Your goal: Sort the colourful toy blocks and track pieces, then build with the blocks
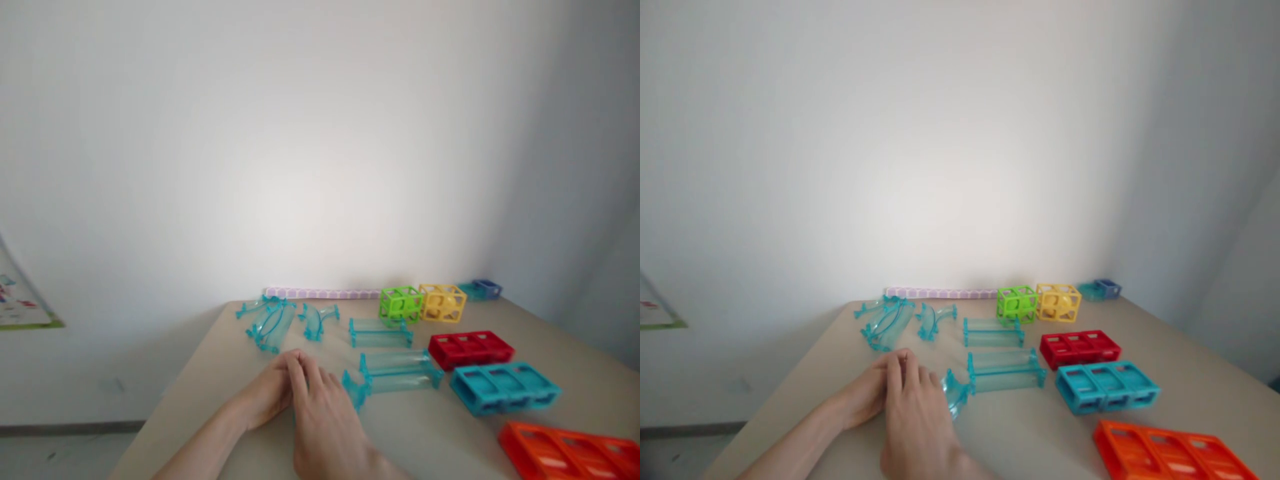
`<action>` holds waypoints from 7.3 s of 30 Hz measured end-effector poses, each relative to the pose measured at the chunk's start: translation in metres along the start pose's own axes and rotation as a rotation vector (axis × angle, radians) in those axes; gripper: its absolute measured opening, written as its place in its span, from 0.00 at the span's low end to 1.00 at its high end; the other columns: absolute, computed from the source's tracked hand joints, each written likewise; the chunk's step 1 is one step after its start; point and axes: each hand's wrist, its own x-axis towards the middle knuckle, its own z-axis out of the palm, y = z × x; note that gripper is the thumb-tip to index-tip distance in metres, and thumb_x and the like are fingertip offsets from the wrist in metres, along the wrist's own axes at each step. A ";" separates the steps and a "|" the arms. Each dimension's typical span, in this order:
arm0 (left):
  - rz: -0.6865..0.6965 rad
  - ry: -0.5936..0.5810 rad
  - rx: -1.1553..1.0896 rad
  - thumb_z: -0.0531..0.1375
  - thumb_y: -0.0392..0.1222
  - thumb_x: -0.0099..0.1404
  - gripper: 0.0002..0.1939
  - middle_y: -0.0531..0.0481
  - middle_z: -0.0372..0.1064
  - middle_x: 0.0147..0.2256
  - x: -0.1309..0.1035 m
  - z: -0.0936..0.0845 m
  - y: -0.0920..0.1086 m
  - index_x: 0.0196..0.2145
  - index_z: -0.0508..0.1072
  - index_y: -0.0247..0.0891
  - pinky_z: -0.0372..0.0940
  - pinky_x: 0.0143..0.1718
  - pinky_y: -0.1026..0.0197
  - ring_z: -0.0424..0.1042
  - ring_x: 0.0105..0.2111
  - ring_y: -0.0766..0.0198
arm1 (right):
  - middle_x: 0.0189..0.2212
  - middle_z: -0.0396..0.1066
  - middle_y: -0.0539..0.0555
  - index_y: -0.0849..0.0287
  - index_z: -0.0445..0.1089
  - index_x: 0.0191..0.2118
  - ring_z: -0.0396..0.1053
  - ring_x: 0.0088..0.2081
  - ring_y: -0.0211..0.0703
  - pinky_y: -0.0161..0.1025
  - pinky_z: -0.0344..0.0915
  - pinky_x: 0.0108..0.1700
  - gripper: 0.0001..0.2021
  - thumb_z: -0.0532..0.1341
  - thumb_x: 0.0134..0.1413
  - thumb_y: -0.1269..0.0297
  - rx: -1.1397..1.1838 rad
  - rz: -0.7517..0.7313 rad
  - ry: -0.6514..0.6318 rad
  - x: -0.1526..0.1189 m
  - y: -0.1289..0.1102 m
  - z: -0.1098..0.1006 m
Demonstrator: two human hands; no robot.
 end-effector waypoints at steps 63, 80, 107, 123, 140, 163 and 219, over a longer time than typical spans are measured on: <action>0.412 0.404 0.245 0.53 0.31 0.41 0.07 0.57 0.65 0.17 0.022 -0.031 0.000 0.21 0.67 0.36 0.53 0.12 0.69 0.61 0.13 0.70 | 0.65 0.46 0.68 0.64 0.55 0.63 0.45 0.65 0.63 0.55 0.51 0.60 0.33 0.56 0.49 0.73 0.001 0.231 0.137 0.020 0.022 0.044; 0.260 0.383 0.089 0.59 0.41 0.49 0.08 0.54 0.68 0.21 0.024 -0.029 -0.005 0.29 0.69 0.37 0.62 0.14 0.64 0.67 0.16 0.65 | 0.42 0.70 0.60 0.60 0.64 0.56 0.70 0.42 0.45 0.37 0.65 0.45 0.19 0.48 0.62 0.74 0.367 0.241 0.451 0.031 0.032 0.046; 0.451 0.404 0.279 0.65 0.52 0.53 0.18 0.60 0.62 0.18 0.015 -0.019 0.000 0.30 0.65 0.37 0.64 0.20 0.67 0.65 0.18 0.70 | 0.26 0.67 0.49 0.59 0.58 0.53 0.67 0.23 0.38 0.33 0.65 0.24 0.16 0.46 0.61 0.66 1.123 0.469 0.441 0.026 0.025 0.053; 0.422 0.394 0.328 0.66 0.46 0.50 0.23 0.50 0.73 0.32 0.008 -0.008 0.008 0.42 0.66 0.38 0.72 0.23 0.60 0.74 0.27 0.60 | 0.33 0.73 0.54 0.58 0.62 0.45 0.70 0.34 0.43 0.39 0.64 0.38 0.12 0.47 0.62 0.61 0.997 0.454 0.463 0.026 0.022 0.047; 0.688 0.470 0.589 0.62 0.35 0.53 0.11 0.50 0.70 0.33 0.004 -0.015 0.002 0.36 0.76 0.41 0.67 0.25 0.67 0.70 0.30 0.63 | 0.46 0.71 0.56 0.57 0.59 0.59 0.69 0.46 0.45 0.40 0.63 0.48 0.23 0.50 0.63 0.52 1.092 0.361 0.347 0.022 0.019 0.044; 0.727 0.273 0.586 0.68 0.40 0.52 0.24 0.46 0.71 0.41 -0.001 -0.012 0.001 0.47 0.70 0.39 0.67 0.44 0.60 0.70 0.39 0.60 | 0.60 0.59 0.57 0.55 0.48 0.64 0.58 0.61 0.45 0.48 0.57 0.61 0.26 0.49 0.61 0.70 0.987 0.133 0.474 0.022 0.022 0.051; 0.783 0.575 0.324 0.68 0.42 0.49 0.17 0.49 0.74 0.33 0.005 -0.012 0.020 0.37 0.74 0.36 0.67 0.38 0.62 0.72 0.35 0.61 | 0.16 0.47 0.38 0.55 0.59 0.37 0.40 0.15 0.28 0.28 0.35 0.17 0.12 0.58 0.51 0.55 1.713 0.433 -0.266 0.022 0.011 0.027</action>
